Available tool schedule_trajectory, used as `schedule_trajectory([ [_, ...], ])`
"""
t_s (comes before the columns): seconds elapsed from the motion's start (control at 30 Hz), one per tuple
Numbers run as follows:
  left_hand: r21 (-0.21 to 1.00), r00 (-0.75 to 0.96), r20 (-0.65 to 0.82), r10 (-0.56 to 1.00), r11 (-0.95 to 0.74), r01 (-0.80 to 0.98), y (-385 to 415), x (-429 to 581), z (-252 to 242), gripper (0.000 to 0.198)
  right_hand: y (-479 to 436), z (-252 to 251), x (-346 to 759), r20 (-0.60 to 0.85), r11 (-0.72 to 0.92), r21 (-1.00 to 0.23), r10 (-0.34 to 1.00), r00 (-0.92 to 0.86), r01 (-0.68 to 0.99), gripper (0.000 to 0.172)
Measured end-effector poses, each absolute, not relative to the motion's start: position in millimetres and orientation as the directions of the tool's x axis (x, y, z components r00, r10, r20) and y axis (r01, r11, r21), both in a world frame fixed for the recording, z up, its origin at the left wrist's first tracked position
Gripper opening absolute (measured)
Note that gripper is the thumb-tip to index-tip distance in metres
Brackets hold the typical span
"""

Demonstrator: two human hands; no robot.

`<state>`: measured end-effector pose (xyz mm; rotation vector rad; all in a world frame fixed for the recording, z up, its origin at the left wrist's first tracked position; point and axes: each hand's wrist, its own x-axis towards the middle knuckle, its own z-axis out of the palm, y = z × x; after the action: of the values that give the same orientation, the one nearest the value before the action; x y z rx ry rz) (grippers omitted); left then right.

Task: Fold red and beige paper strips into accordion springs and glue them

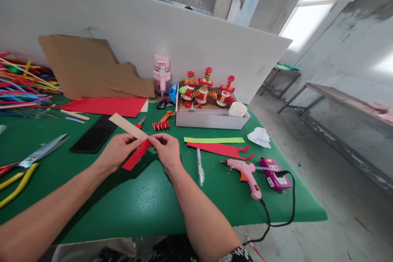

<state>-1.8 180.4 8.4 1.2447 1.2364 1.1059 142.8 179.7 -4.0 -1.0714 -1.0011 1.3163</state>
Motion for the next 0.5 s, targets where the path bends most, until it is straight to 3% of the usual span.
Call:
schedule_trajectory([
  [0.17, 0.995, 0.097, -0.069, 0.993, 0.062, 0.08, 182, -5, 8, 0.039, 183, -1, 150, -0.058, -0.076, -0.97, 0.995, -0.081, -0.232, 0.023],
  [0.37, 0.974, 0.098, -0.066, 0.993, 0.086, -0.212, 185, -12, 19, 0.032, 181, 4, 152, -0.105, -0.146, -0.851, 0.989, -0.108, -0.504, 0.035],
  [0.5, 0.989, 0.277, -0.051, 0.959, 0.088, -0.123, 181, -12, 19, 0.041, 179, 1, 145, -0.13, -0.162, -0.775, 0.987, -0.097, -0.611, 0.037],
])
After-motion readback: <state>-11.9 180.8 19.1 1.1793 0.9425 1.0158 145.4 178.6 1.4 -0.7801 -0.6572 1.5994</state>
